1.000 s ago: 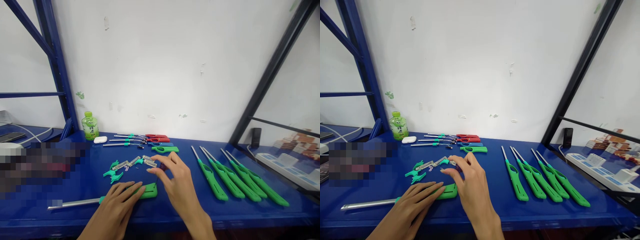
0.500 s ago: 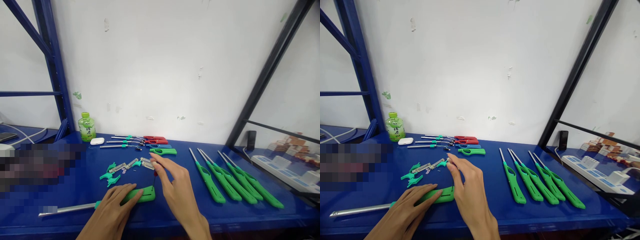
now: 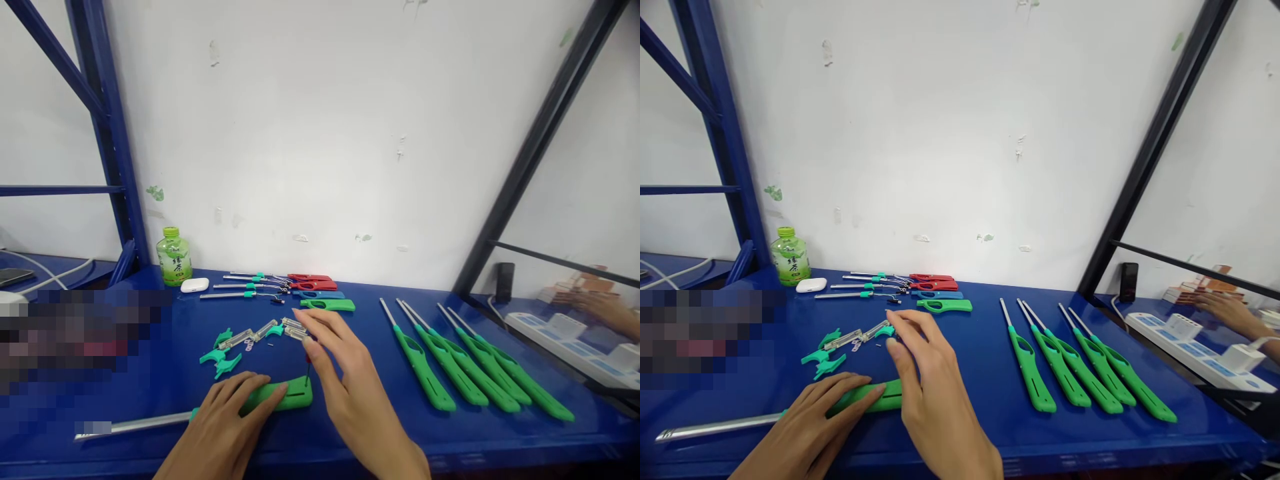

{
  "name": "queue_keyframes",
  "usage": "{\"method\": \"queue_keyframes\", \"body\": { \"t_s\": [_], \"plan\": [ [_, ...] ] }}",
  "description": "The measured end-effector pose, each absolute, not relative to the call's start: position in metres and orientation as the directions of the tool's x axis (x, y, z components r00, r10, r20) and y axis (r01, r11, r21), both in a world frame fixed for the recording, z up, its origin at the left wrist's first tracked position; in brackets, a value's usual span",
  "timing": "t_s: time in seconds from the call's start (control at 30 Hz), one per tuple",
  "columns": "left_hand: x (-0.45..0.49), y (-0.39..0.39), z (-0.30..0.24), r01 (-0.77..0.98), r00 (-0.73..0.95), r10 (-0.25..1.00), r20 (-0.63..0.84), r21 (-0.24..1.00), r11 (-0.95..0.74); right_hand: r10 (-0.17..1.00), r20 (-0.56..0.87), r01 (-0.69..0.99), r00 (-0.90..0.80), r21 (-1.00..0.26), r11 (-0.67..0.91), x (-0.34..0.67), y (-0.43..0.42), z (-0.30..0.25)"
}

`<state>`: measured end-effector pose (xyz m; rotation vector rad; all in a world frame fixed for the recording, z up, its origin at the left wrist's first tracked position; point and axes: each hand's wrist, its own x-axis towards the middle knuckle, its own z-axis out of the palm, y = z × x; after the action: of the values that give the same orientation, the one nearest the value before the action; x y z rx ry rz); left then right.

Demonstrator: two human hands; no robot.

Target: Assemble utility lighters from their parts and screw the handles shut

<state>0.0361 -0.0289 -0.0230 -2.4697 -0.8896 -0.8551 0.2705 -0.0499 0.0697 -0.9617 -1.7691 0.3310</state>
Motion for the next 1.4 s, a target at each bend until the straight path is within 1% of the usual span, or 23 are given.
{"method": "queue_keyframes", "body": {
  "t_s": [0.07, 0.1, 0.2, 0.27, 0.3, 0.37, 0.43, 0.47, 0.53, 0.63, 0.67, 0.7, 0.77, 0.87, 0.93, 1.0, 1.07, 1.13, 1.27, 1.33, 1.4],
  "plan": [
    [0.035, -0.029, -0.021, 0.669, 0.612, 0.436, 0.660, -0.137, -0.731, 0.744, 0.649, 0.389, -0.159, -0.651, 0.652, 0.273, -0.049, 0.071],
    [0.034, -0.029, -0.021, 0.670, 0.608, 0.438, 0.663, -0.131, -0.731, 0.742, 0.657, 0.379, -0.134, -0.658, 0.651, 0.274, -0.047, 0.071],
    [0.033, -0.027, -0.024, 0.684, 0.567, 0.442, 0.695, -0.098, -0.723, 0.724, 0.690, 0.447, 0.027, -0.656, 0.608, 0.273, -0.040, 0.068],
    [0.033, -0.025, -0.026, 0.691, 0.538, 0.436, 0.722, -0.081, -0.718, 0.718, 0.692, 0.492, 0.079, -0.653, 0.576, 0.275, -0.039, 0.068],
    [0.033, -0.025, -0.027, 0.692, 0.529, 0.428, 0.732, -0.082, -0.717, 0.727, 0.684, 0.501, 0.065, -0.652, 0.569, 0.277, -0.040, 0.069],
    [0.034, -0.024, -0.027, 0.691, 0.524, 0.413, 0.745, -0.089, -0.718, 0.750, 0.661, 0.486, -0.027, -0.647, 0.588, 0.280, -0.043, 0.072],
    [0.035, -0.024, -0.025, 0.692, 0.510, 0.401, 0.761, -0.086, -0.717, 0.761, 0.637, 0.428, -0.123, -0.658, 0.620, 0.283, -0.046, 0.073],
    [0.036, -0.025, -0.024, 0.691, 0.502, 0.394, 0.770, -0.083, -0.718, 0.762, 0.632, 0.399, -0.143, -0.667, 0.629, 0.284, -0.047, 0.074],
    [0.036, -0.025, -0.022, 0.687, 0.488, 0.379, 0.786, -0.078, -0.722, 0.765, 0.634, 0.383, -0.109, -0.684, 0.621, 0.283, -0.045, 0.072],
    [0.036, -0.026, -0.021, 0.685, 0.488, 0.372, 0.790, -0.082, -0.724, 0.759, 0.650, 0.456, 0.025, -0.683, 0.570, 0.280, -0.042, 0.070],
    [0.036, -0.026, -0.021, 0.685, 0.491, 0.376, 0.786, -0.082, -0.724, 0.757, 0.652, 0.480, 0.044, -0.678, 0.557, 0.280, -0.042, 0.070],
    [0.036, -0.026, -0.022, 0.687, 0.495, 0.386, 0.778, -0.079, -0.722, 0.760, 0.649, 0.494, 0.038, -0.673, 0.550, 0.281, -0.043, 0.071],
    [0.036, -0.025, -0.023, 0.686, 0.499, 0.404, 0.767, -0.065, -0.724, 0.770, 0.637, 0.492, -0.036, -0.659, 0.569, 0.284, -0.045, 0.073],
    [0.034, -0.024, -0.025, 0.682, 0.494, 0.421, 0.761, -0.039, -0.730, 0.771, 0.622, 0.423, -0.135, -0.668, 0.612, 0.288, -0.045, 0.073],
    [0.033, -0.024, -0.026, 0.679, 0.497, 0.425, 0.757, -0.035, -0.733, 0.771, 0.630, 0.432, -0.092, -0.673, 0.601, 0.287, -0.041, 0.071],
    [0.031, -0.024, -0.027, 0.684, 0.502, 0.436, 0.747, -0.035, -0.728, 0.768, 0.641, 0.494, 0.011, -0.671, 0.553, 0.285, -0.037, 0.068],
    [0.031, -0.025, -0.028, 0.692, 0.504, 0.447, 0.739, -0.036, -0.721, 0.763, 0.643, 0.540, 0.067, -0.667, 0.514, 0.283, -0.036, 0.067],
    [0.031, -0.025, -0.029, 0.696, 0.501, 0.456, 0.735, -0.029, -0.717, 0.772, 0.634, 0.539, 0.028, -0.660, 0.523, 0.284, -0.040, 0.069],
    [0.034, -0.026, -0.028, 0.694, 0.487, 0.457, 0.744, -0.011, -0.720, 0.764, 0.623, 0.435, -0.168, -0.649, 0.625, 0.287, -0.049, 0.075],
    [0.035, -0.027, -0.027, 0.692, 0.478, 0.456, 0.751, -0.002, -0.722, 0.757, 0.631, 0.393, -0.169, -0.661, 0.639, 0.283, -0.049, 0.075],
    [0.035, -0.028, -0.025, 0.689, 0.475, 0.461, 0.750, 0.009, -0.725, 0.762, 0.642, 0.410, -0.080, -0.676, 0.612, 0.278, -0.046, 0.072]
  ]
}}
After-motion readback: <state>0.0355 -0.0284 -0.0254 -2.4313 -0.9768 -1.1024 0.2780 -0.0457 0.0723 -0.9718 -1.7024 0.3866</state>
